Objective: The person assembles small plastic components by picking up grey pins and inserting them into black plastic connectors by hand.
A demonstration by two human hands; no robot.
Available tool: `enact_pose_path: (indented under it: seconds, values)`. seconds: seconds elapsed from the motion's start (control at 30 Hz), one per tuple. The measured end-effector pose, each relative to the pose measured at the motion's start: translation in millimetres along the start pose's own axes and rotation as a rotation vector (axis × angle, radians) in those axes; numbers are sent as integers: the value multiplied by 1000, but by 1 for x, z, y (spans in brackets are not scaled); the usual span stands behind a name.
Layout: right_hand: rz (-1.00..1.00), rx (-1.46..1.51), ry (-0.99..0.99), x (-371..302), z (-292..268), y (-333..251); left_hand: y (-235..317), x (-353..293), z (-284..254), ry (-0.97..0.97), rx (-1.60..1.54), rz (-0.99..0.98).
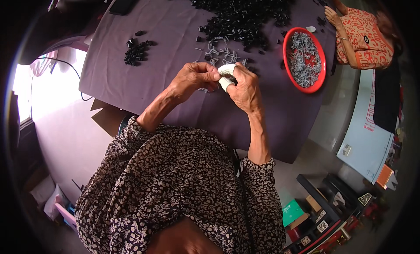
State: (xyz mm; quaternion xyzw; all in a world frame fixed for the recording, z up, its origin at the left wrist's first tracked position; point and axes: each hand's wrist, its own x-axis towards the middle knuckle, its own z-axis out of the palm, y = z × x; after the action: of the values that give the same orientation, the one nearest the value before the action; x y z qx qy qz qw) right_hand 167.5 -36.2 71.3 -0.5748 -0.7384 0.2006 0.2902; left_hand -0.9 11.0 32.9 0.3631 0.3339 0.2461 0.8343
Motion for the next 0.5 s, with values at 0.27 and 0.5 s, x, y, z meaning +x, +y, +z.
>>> enact_pose_path:
  seconds: [0.27,0.5]
  values:
    - [0,61,40,44,30,12,2,-14,-38,31,-435,45]
    - [-255,-444,-75,74,67,22,8,-14,-54,-26,-580,173]
